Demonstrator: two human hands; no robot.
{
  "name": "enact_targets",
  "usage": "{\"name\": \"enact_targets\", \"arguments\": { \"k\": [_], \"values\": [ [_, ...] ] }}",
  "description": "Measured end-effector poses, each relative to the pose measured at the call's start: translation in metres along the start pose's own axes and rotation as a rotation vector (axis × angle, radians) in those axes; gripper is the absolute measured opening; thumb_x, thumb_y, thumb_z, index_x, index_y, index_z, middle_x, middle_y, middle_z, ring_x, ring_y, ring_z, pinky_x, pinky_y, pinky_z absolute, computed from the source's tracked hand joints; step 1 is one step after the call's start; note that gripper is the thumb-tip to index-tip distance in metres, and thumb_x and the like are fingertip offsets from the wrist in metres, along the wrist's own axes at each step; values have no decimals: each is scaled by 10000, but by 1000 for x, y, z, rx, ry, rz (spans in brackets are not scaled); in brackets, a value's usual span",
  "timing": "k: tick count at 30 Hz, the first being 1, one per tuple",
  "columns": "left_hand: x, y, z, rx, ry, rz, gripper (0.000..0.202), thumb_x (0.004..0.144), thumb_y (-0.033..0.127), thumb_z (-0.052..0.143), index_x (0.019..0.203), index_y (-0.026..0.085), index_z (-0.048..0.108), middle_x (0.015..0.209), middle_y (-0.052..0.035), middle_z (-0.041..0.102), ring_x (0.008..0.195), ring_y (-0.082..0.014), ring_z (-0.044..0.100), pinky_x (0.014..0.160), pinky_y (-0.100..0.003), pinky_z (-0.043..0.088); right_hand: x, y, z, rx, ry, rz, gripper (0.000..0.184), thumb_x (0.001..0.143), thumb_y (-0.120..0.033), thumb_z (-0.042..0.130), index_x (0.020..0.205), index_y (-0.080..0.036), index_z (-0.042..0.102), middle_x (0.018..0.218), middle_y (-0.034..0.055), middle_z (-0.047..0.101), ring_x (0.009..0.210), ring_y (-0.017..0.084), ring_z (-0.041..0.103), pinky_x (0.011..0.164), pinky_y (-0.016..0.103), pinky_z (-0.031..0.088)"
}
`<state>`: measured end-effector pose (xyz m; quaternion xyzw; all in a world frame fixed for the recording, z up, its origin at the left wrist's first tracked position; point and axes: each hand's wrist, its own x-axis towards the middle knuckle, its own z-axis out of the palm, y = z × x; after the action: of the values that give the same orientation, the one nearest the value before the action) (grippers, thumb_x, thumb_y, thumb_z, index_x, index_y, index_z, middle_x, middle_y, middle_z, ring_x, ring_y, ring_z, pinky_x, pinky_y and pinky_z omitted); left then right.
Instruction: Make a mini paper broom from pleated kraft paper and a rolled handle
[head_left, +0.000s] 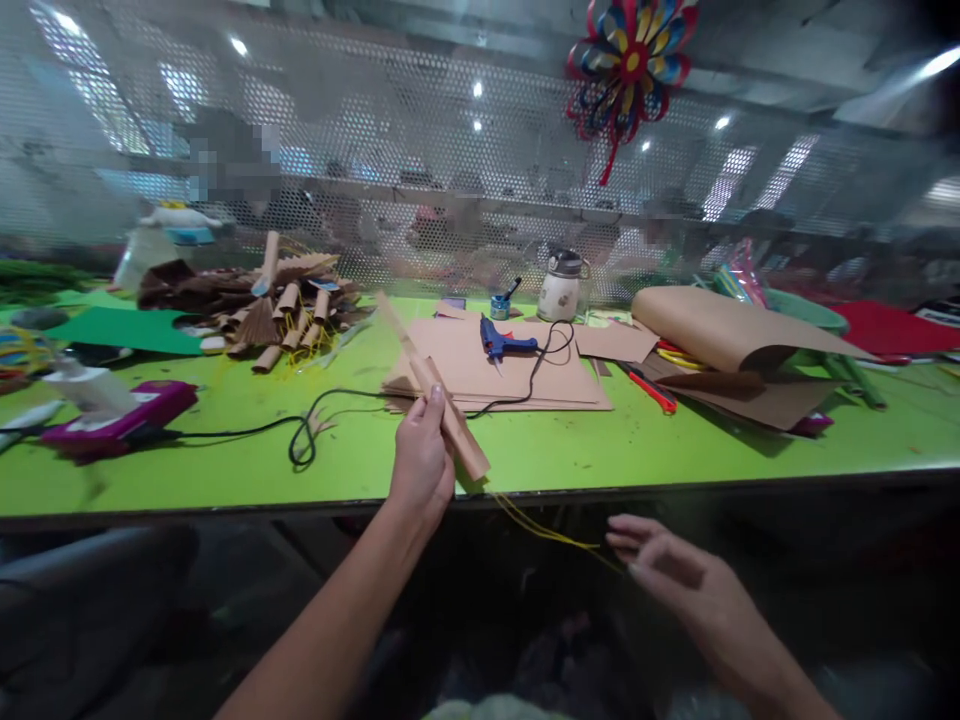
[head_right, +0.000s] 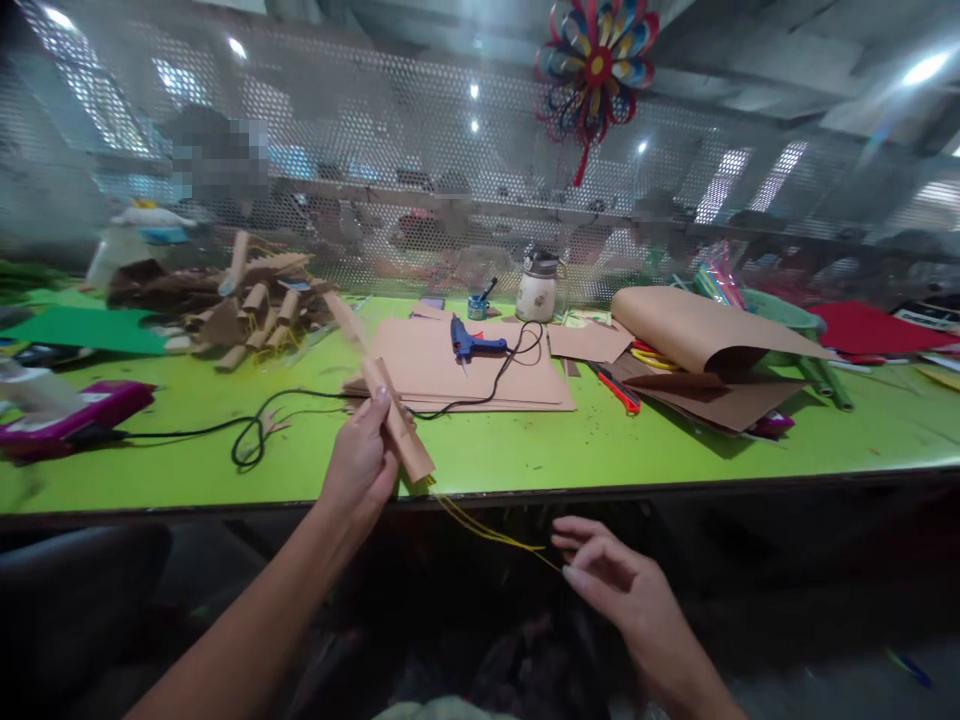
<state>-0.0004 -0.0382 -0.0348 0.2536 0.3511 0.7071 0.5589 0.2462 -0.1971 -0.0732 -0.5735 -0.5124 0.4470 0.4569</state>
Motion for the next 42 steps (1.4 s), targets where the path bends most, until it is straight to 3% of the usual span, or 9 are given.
{"name": "enact_targets", "arguments": {
  "k": [5, 9, 16, 23, 29, 34, 37, 39, 42],
  "values": [
    [2, 1, -1, 4, -14, -33, 356, 638, 404, 782, 802, 148, 598, 632, 45, 543, 570, -87, 492, 572, -199, 415, 12, -23, -28, -286, 393, -150, 331, 658, -499, 740, 598, -200, 613, 944, 103, 710, 878, 257, 671, 768, 299, 555],
    [0, 1, -3, 71, -6, -75, 383, 632, 438, 782, 817, 149, 610, 616, 48, 539, 567, -90, 489, 547, -195, 413, 26, -45, -34, -375, 516, -288, 277, 636, -474, 741, 625, -213, 649, 709, 62, 692, 647, 209, 658, 603, 244, 554],
    [0, -3, -7, 103, -29, -82, 384, 643, 447, 782, 821, 151, 614, 629, 45, 524, 559, -82, 479, 513, -184, 409, 66, -54, -3, -298, 272, -384, 273, 758, -421, 676, 603, -206, 608, 624, 29, 619, 616, 184, 618, 529, 226, 513],
    [-4, -4, -9, 154, -71, -65, 334, 708, 447, 739, 812, 156, 611, 594, 50, 504, 540, -74, 457, 500, -170, 389, 79, -49, 31, -197, 128, -292, 306, 773, -467, 671, 691, -174, 709, 705, 56, 704, 656, 198, 660, 625, 272, 550],
    [-4, -2, -9, 135, -69, -82, 371, 641, 459, 777, 775, 150, 621, 589, 42, 521, 543, -91, 486, 492, -185, 399, 92, -53, 23, -199, 86, -300, 318, 791, -478, 651, 755, -170, 726, 628, 39, 688, 570, 177, 636, 576, 282, 548],
    [-5, 0, -9, 81, -73, -85, 345, 632, 429, 787, 762, 150, 631, 602, 40, 537, 544, -88, 496, 509, -187, 404, 109, -65, 19, -496, 119, -393, 402, 816, -446, 621, 518, -175, 616, 452, -15, 516, 450, 121, 484, 464, 242, 432],
    [-5, 1, -8, 65, -72, -88, 334, 643, 417, 784, 771, 144, 640, 612, 35, 551, 568, -88, 503, 534, -181, 408, 110, -77, 39, -501, -58, -501, 182, 819, -353, 636, 829, -187, 711, 796, 43, 683, 735, 174, 616, 708, 298, 515],
    [-5, 1, -7, 55, -82, -81, 318, 667, 401, 774, 785, 134, 647, 639, 23, 577, 607, -89, 519, 579, -176, 424, 108, -84, 62, -423, -182, -475, 338, 831, -317, 629, 1156, -223, 634, 1063, 73, 667, 914, 188, 621, 846, 350, 502],
    [-6, 3, -7, 14, -107, -102, 294, 694, 379, 763, 813, 136, 649, 686, 9, 617, 649, -97, 550, 642, -190, 453, 107, -86, 99, -212, -290, -292, 606, 806, -335, 672, 1350, -199, 442, 1019, 79, 658, 881, 179, 630, 796, 340, 519]
  ]
}}
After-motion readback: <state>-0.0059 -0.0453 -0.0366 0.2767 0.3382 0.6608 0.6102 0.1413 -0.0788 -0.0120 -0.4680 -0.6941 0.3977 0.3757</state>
